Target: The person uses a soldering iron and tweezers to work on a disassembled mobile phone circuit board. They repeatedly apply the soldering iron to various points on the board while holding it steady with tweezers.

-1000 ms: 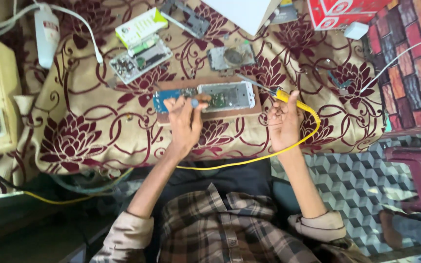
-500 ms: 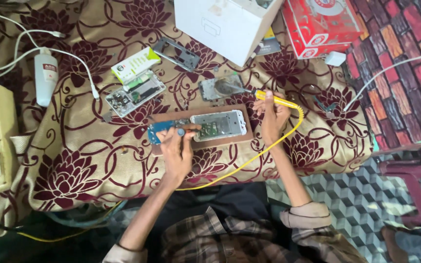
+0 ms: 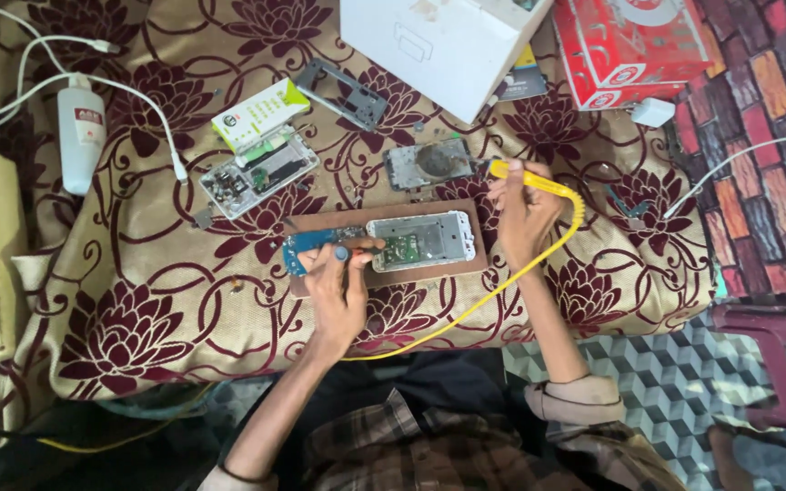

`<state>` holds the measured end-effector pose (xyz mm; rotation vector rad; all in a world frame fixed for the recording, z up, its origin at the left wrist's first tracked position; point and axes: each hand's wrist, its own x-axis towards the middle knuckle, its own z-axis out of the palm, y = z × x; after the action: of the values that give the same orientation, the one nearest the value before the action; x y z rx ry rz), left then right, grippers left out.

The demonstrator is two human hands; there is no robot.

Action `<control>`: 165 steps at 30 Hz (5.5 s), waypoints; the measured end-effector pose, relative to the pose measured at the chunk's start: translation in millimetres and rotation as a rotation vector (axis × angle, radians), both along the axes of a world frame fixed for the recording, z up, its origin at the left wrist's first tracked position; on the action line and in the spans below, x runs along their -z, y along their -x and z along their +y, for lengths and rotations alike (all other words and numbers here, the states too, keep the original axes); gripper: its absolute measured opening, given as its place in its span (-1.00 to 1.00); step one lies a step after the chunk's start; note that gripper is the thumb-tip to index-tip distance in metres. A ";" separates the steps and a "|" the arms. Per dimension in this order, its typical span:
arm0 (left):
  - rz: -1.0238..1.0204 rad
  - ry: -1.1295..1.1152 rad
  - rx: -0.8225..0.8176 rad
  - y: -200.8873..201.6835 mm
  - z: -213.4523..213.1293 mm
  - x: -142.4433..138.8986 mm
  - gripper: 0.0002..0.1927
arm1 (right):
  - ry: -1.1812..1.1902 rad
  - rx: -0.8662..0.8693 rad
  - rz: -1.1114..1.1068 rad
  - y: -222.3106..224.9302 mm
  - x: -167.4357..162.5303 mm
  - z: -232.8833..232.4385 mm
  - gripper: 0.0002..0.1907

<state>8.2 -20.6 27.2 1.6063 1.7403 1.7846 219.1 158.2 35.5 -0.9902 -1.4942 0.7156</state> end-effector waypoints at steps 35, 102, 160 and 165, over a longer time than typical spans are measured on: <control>0.040 -0.014 -0.059 -0.6 7.1 -3.1 -0.74 | -0.074 -0.134 -0.128 12.3 -21.1 11.7 -0.77; 0.072 -0.071 -0.081 3.0 14.9 17.3 -0.73 | 0.107 -0.236 -0.119 24.5 -4.0 5.6 -0.75; 0.044 0.040 -0.106 2.9 21.5 32.1 -0.70 | 0.055 -0.074 -0.029 23.4 16.7 -0.6 -0.75; 0.063 -0.008 -0.100 3.4 23.5 34.5 -0.71 | 0.092 -0.093 0.016 24.1 16.6 4.4 -0.75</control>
<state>4.9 3.0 -7.3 1.6222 1.8742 1.8049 195.0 162.6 18.9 -0.9865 -1.5121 0.8628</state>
